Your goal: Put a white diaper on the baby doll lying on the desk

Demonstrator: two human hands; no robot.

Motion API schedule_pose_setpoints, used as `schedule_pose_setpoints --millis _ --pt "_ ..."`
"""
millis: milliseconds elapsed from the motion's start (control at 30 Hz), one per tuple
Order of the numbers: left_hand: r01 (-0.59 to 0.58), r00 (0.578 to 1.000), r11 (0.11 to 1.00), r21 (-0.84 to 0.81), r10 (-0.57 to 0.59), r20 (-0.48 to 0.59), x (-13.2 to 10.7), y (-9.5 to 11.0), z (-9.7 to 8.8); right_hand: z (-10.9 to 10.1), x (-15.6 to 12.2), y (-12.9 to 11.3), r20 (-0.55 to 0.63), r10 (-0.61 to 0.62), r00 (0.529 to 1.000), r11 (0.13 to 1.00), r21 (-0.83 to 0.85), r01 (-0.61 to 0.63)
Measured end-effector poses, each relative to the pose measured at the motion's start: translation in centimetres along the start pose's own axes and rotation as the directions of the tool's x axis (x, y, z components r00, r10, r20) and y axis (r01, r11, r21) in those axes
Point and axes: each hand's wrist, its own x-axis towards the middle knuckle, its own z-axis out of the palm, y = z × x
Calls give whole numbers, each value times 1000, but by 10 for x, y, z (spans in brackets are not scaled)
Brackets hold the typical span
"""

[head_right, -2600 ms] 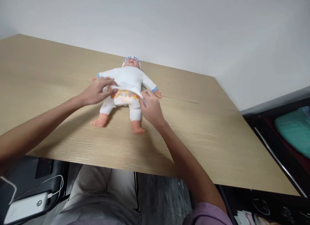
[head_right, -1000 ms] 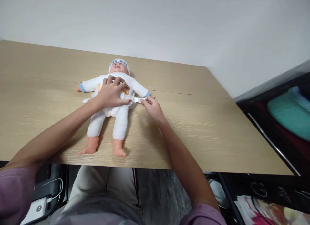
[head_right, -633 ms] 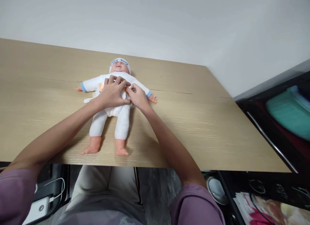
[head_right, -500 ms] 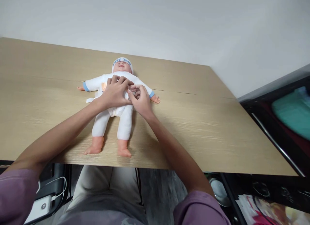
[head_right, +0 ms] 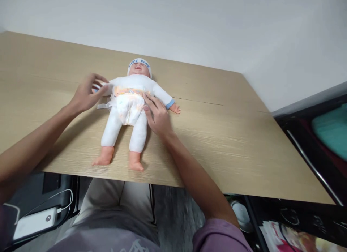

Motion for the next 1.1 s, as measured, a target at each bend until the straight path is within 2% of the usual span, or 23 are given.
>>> schedule_pose_setpoints --millis 67,133,233,333,433,500,567,633,733,867,967,1100 --pt "52 998 990 133 -56 27 -14 -23 -2 -1 1 -1 -28 -13 1000 1000 -5 13" --pt "38 992 966 257 -68 110 -23 -39 1 -1 5 -2 -75 -23 997 999 -39 20" --pt "-4 981 942 336 -61 182 -26 -49 5 2 20 -10 -149 -44 988 991 -130 25" --pt "8 978 946 323 -75 196 -22 -50 6 9 45 -27 -116 -94 989 982 -174 73" --pt "130 950 962 238 -190 248 -18 -48 0 22 75 -48 35 -123 992 979 -158 127" --pt "212 940 969 130 -238 245 -15 -43 -5 31 92 -59 173 -109 979 980 -145 135" --pt "233 952 972 -12 -226 207 -13 -35 -7 40 103 -65 304 -73 950 982 -146 122" --pt "219 966 966 -136 -195 169 -8 -24 -4 47 109 -65 374 -26 927 987 -136 83" --pt "193 975 953 -231 -161 152 3 -3 8 50 111 -62 376 45 925 997 -75 -18" --pt "173 967 926 -336 -95 235 21 16 28 50 109 -58 337 125 933 992 -49 -115" --pt "101 982 883 -458 -14 191 26 12 43 53 107 -59 299 156 941 987 -71 -142" --pt "66 998 834 -548 -52 41 17 -12 60 57 106 -58 258 186 948 982 -62 -176"
